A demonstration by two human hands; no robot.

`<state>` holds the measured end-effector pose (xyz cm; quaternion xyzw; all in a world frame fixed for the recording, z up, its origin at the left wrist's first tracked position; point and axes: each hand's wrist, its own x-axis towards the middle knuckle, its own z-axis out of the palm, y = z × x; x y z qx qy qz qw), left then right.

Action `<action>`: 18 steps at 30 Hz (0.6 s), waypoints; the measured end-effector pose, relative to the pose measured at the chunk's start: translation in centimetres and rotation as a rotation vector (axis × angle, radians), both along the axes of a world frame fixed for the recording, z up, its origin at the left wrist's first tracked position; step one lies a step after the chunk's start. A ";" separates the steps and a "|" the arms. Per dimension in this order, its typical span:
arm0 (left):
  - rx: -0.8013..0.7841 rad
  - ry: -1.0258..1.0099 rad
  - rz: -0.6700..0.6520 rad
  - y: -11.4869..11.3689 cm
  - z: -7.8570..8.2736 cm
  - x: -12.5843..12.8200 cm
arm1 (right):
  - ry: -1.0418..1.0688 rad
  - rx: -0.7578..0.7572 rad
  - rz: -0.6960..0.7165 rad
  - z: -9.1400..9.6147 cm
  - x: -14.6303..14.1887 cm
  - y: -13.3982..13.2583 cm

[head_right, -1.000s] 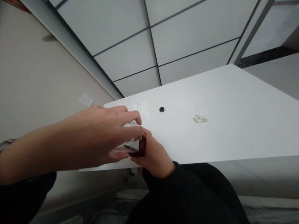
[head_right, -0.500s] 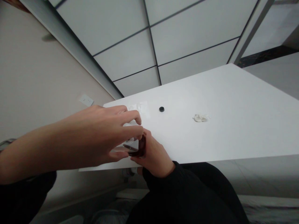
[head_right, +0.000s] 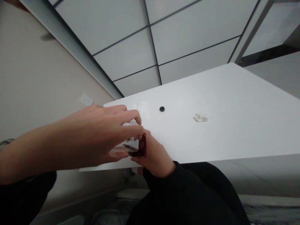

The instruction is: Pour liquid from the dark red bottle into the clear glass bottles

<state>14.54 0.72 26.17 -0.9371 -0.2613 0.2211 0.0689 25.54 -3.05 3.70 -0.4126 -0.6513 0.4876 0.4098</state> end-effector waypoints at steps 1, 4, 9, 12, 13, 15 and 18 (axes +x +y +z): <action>0.000 0.002 0.001 0.0 0.0 0.0 | -0.003 0.003 0.002 -0.1 0.0 0.0; 0.002 0.001 0.002 0.0 -0.1 0.0 | 0.001 0.010 -0.015 -0.3 0.0 -0.1; 0.020 0.009 -0.011 0.0 -0.1 -0.1 | 0.014 -0.012 -0.010 0.0 -0.1 0.0; 0.018 0.016 0.003 0.0 0.0 0.0 | 0.021 -0.007 0.002 0.2 -0.1 0.1; 0.018 0.016 0.003 0.0 0.0 0.0 | 0.020 -0.001 0.002 0.2 0.0 0.1; 0.015 0.014 0.001 0.0 -0.1 0.0 | 0.016 0.011 -0.002 0.1 0.0 0.1; 0.009 0.000 -0.004 0.0 -0.1 0.0 | 0.015 0.011 -0.005 0.2 0.0 0.1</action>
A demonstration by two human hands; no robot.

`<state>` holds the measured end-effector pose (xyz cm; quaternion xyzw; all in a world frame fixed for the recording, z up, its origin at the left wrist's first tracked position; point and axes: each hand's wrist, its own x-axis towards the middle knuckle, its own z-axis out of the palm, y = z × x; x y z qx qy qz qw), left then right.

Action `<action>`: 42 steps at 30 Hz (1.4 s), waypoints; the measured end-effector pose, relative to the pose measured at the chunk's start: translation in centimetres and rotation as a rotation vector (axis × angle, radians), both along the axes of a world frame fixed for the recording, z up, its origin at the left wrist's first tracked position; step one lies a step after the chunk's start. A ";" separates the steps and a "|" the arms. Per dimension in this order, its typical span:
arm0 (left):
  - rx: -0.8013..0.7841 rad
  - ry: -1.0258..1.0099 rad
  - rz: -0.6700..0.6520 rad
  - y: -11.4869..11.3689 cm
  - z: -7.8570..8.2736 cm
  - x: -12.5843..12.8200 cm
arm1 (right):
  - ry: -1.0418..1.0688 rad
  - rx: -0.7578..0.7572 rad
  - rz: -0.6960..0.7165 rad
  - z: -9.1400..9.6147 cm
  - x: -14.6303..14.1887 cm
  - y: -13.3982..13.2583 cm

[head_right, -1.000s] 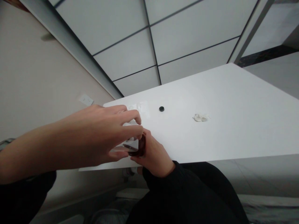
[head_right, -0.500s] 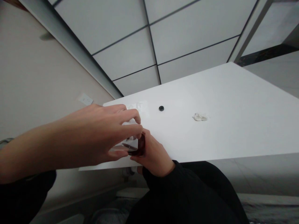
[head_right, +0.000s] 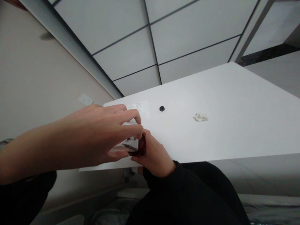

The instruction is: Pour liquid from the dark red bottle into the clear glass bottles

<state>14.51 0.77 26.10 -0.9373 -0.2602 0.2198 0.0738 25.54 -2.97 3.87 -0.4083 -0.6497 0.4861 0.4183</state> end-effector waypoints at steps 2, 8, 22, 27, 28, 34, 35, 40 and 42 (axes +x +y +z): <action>-0.002 -0.003 -0.001 0.0 0.0 0.0 | 0.002 -0.011 0.000 0.1 0.0 0.0; 0.010 0.023 0.022 -0.1 0.1 0.2 | -0.004 -0.033 0.000 0.2 0.1 -0.1; 0.017 -0.001 -0.014 0.0 -0.1 0.0 | -0.006 -0.032 0.005 0.6 0.0 0.0; 0.000 0.012 0.004 -0.1 0.0 0.2 | -0.024 -0.019 0.004 0.4 0.0 0.1; 0.004 0.017 0.004 -0.1 0.1 0.2 | -0.024 -0.018 0.005 0.4 0.0 0.1; -0.004 0.014 0.017 -0.1 0.0 0.1 | -0.020 -0.022 0.006 0.3 0.0 -0.1; -0.009 0.011 0.023 -0.1 0.0 0.1 | -0.017 -0.017 0.005 0.3 0.0 -0.1; -0.024 0.015 0.052 0.0 0.0 0.2 | -0.025 -0.043 0.002 0.3 -0.1 -0.1; -0.017 0.019 0.046 0.0 0.0 0.2 | -0.038 -0.044 0.004 0.3 -0.1 0.0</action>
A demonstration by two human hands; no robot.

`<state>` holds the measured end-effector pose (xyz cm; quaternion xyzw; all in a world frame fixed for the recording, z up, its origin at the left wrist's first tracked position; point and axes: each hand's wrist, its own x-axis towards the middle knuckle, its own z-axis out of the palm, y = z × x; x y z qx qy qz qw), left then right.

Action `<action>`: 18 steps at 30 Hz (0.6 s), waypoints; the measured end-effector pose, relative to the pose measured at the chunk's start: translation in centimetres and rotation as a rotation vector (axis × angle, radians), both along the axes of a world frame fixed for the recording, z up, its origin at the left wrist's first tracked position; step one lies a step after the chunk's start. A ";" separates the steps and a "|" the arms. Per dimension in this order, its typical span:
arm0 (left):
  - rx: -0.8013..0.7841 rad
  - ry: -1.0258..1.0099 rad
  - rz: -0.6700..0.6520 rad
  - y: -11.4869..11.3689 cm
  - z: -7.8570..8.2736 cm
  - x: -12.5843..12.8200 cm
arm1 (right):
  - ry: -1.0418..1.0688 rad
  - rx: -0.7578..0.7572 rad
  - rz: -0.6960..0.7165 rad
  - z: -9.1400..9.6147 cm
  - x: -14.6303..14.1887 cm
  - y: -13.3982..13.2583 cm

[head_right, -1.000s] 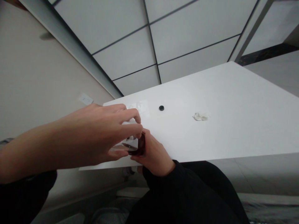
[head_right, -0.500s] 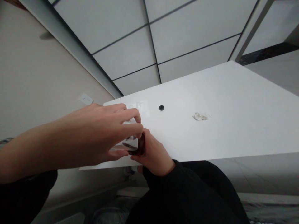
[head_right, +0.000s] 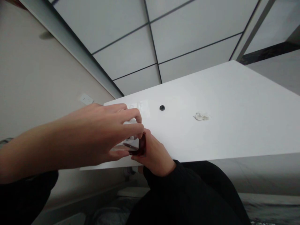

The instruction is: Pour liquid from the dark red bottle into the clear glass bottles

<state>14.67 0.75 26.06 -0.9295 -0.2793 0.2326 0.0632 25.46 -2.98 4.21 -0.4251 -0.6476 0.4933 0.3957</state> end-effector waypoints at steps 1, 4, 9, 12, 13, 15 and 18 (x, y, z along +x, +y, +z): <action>0.002 -0.002 -0.005 0.0 0.0 0.0 | -0.001 0.002 0.000 0.0 0.0 0.0; -0.002 -0.030 -0.018 0.0 -0.2 -0.2 | 0.011 0.006 0.011 0.1 0.1 0.1; -0.001 -0.062 -0.030 0.2 -0.4 -0.4 | 0.018 0.015 -0.009 -0.1 0.1 0.0; -0.008 -0.078 -0.025 0.2 -0.4 -0.4 | 0.018 0.028 -0.013 -0.2 0.0 -0.1; -0.010 -0.085 -0.023 0.3 -0.5 -0.4 | 0.017 0.034 -0.014 -0.3 0.0 0.0; -0.018 -0.097 -0.017 0.3 -0.5 -0.4 | 0.017 0.033 -0.008 -0.2 0.0 0.0; -0.032 -0.105 -0.004 0.2 -0.5 -0.4 | 0.017 0.007 -0.010 -0.1 0.0 0.0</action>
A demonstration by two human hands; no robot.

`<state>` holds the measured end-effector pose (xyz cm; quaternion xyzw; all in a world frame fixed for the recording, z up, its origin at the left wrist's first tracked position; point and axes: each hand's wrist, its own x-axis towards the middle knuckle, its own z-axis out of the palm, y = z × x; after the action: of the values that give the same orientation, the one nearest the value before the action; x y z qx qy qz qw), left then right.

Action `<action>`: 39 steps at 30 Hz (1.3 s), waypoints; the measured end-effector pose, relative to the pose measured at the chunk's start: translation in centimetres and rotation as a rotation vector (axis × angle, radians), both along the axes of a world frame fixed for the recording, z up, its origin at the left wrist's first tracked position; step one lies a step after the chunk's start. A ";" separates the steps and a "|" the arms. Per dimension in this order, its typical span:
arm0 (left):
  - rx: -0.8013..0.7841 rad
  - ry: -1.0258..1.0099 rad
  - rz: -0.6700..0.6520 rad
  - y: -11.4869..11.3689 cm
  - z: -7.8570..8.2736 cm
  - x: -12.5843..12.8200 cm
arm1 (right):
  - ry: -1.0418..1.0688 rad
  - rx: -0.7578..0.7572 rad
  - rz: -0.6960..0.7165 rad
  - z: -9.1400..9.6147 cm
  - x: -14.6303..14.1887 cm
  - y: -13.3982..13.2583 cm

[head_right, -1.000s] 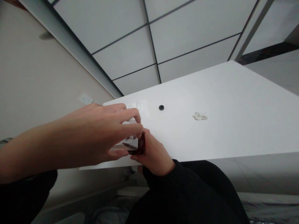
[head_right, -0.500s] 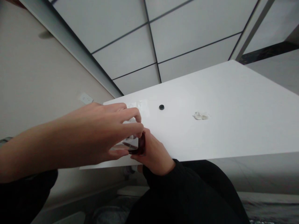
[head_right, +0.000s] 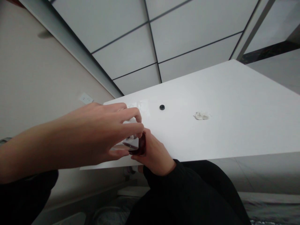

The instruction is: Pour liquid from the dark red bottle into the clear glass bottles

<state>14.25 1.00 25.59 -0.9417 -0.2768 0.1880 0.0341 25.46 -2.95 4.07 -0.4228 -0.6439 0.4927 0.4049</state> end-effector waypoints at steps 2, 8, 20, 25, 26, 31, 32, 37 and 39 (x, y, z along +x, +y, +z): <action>-0.001 0.015 0.006 0.0 0.0 0.0 | -0.004 -0.004 0.006 0.1 0.0 0.0; 0.013 0.044 0.001 0.0 0.0 0.0 | 0.005 -0.005 0.006 -0.1 -0.1 0.0; -0.003 0.014 0.052 -0.3 0.3 -0.4 | 0.045 0.024 0.012 -0.9 -0.1 0.2; 0.006 -0.032 0.114 -0.7 0.3 -1.4 | 0.059 -0.042 0.053 -0.7 0.1 0.4; 0.006 -0.066 0.129 -0.8 0.1 -1.8 | 0.061 -0.047 0.064 -0.6 0.2 0.5; -0.048 -0.403 0.266 -1.9 -2.1 -4.9 | 0.056 -0.050 0.102 -0.8 0.6 0.7; -0.062 -0.492 0.307 -2.3 -2.8 -5.6 | 0.065 -0.038 0.109 -0.9 0.6 0.7; -0.083 -0.945 0.495 -4.8 -7.3 -8.5 | 0.151 -0.002 0.069 -1.8 0.3 0.5; -0.062 -1.102 0.566 -5.6 -9.2 -9.0 | 0.133 0.012 0.061 -1.8 0.2 0.4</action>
<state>5.23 -4.57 16.35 -0.7910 -0.4871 -0.3162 -0.1924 25.68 -2.51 2.28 -0.3666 -0.6313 0.5279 0.4341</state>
